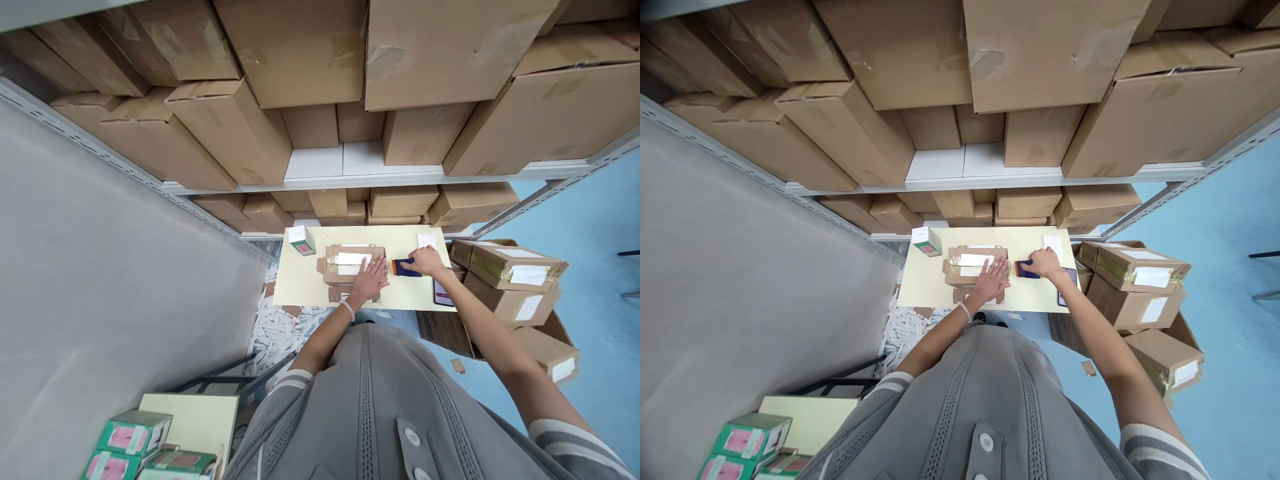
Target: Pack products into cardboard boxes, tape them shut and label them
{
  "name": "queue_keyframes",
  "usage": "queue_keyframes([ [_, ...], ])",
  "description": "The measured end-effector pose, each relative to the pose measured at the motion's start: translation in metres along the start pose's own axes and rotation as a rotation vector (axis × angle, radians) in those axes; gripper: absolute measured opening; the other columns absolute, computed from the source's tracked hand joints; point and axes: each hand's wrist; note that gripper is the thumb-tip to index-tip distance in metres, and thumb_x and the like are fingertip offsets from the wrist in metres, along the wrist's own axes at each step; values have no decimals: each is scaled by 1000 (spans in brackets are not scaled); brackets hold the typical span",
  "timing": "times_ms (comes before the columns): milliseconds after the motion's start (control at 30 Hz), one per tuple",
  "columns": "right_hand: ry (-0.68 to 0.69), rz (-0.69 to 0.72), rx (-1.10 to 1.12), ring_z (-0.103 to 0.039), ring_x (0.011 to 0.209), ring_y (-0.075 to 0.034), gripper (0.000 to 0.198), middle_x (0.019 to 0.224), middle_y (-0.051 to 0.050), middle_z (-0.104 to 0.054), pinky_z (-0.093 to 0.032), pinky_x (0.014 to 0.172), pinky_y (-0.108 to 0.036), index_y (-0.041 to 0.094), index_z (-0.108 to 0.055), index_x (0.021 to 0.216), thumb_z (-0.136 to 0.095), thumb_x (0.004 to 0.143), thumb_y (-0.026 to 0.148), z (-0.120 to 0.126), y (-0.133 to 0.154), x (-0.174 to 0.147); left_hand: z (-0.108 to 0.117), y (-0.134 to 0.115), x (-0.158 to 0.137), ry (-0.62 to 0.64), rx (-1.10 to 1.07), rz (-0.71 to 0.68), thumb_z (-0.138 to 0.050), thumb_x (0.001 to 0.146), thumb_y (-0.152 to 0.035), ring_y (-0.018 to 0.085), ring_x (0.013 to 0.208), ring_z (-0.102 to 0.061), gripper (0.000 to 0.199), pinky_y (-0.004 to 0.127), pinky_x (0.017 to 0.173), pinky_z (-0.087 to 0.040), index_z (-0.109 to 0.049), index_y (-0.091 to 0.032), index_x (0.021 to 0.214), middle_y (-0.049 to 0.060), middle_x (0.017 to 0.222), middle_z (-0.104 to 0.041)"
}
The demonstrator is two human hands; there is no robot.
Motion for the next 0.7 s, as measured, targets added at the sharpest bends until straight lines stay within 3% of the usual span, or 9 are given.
queue_keyframes([
  [200,-24,-152,115,-68,99,-30,43,99,-16,-75,-45,85,-37,18,-79,95,-55,85,53,-11,38,17,-2,-1,-1,-13,33,13,-31,100,-51,23,154,-5,72,52,127,-5,-11,-14,158,5,165,-15],
  [333,-31,-259,179,-70,97,-30,41,98,-16,-75,-48,79,-35,18,-79,95,-56,83,50,-11,48,21,-2,0,-1,-20,34,11,-32,100,-49,23,154,-5,72,52,127,-6,-13,-11,158,6,165,-15],
  [533,-63,-445,300,-71,96,-31,41,99,-20,-74,-51,82,-37,12,-77,95,-60,81,47,-9,67,22,-1,0,-1,-12,46,0,-31,100,-45,25,154,-8,67,54,126,-6,-20,-12,157,7,164,-18],
  [700,-59,-591,432,-71,96,-31,38,99,-20,-74,-54,76,-35,11,-76,96,-68,74,42,-8,62,29,0,0,0,-22,48,-10,-31,100,-48,25,154,-9,70,54,126,-7,-18,-11,158,8,164,-20],
])
Point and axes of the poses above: each hand's wrist, its own x-axis towards the middle knuckle, its own z-axis out of the back of the hand, y = z × x
